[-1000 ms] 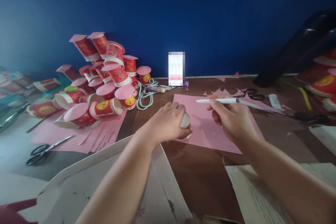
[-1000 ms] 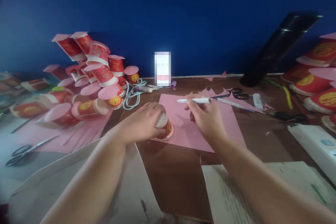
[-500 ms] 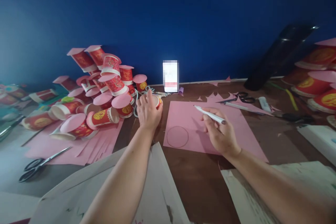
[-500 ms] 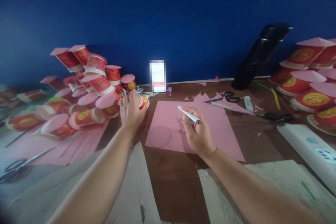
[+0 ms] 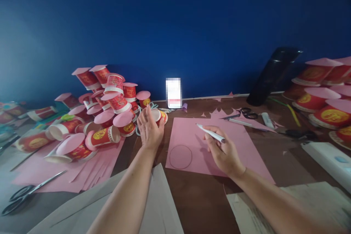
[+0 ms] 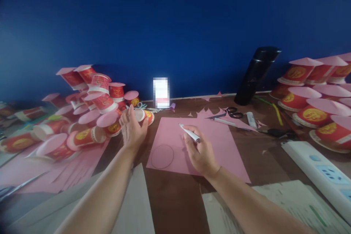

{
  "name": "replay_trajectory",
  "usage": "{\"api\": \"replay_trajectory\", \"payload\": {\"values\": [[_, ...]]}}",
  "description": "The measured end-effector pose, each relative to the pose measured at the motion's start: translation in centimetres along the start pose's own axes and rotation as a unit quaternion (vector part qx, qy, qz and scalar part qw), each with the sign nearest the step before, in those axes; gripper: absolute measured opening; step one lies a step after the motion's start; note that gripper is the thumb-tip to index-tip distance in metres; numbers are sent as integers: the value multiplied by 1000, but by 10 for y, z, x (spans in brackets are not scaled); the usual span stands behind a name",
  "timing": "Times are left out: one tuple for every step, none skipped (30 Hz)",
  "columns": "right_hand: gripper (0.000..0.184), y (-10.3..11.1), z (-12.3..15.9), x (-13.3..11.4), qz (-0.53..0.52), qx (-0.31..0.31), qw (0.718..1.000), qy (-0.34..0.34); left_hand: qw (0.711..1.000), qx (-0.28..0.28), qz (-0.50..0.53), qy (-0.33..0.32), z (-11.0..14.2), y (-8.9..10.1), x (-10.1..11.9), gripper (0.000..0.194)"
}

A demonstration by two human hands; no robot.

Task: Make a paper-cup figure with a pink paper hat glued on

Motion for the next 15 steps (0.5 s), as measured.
{"api": "replay_trajectory", "payload": {"values": [[27, -1, 0, 0, -1, -2, 1000, 0, 1000, -1, 0, -2, 0, 0, 0, 69], [27, -1, 1, 1, -1, -3, 1000, -1, 1000, 0, 1, -4, 0, 0, 0, 67], [27, -1, 1, 1, -1, -4, 1000, -1, 1000, 3, 3, -4, 0, 1, 0, 65], [27, -1, 1, 0, 0, -5, 1000, -1, 1000, 5, 5, -4, 0, 2, 0, 64], [27, -1, 1, 0, 1, -6, 1000, 0, 1000, 7, 7, -2, -1, 4, -1, 62], [26, -1, 1, -1, 3, -6, 1000, 1, 1000, 9, 7, 2, -1, 6, -1, 60], [26, -1, 1, -1, 5, -6, 1000, 2, 1000, 10, 6, 11, -1, 9, -2, 58], [26, 0, 1, -2, 8, -6, 1000, 3, 1000, 11, 3, 24, -2, 11, -4, 55], [26, 0, 1, -2, 11, -6, 1000, 4, 999, 10, -2, 41, -2, 13, -6, 52], [26, 0, 1, -2, 14, -5, 1000, 5, 998, 7, -7, 60, -1, 15, -8, 49], [26, 0, 1, -2, 16, -5, 1000, 5, 997, 3, -12, 77, -1, 16, -11, 46], [26, 0, 1, -2, 17, -4, 1000, 6, 996, -2, -16, 88, 0, 16, -12, 45], [27, 0, 1, -2, 16, -4, 1000, 8, 995, -5, -20, 93, 0, 16, -13, 44], [27, 0, 2, -2, 16, -3, 1000, 9, 996, -6, -22, 92, 0, 15, -12, 43], [27, 0, 2, -1, 15, -4, 1000, 9, 996, -5, -24, 87, 1, 14, -12, 43]]}}
Point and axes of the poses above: each hand's wrist, its own z-axis away from the middle knuckle, its own y-axis out of the back of the hand, x = y × z, the point moved 9 cm from there along -z, towards the middle knuckle, and after that the axes turned 4 degrees about -x, right-handed, at the moved point
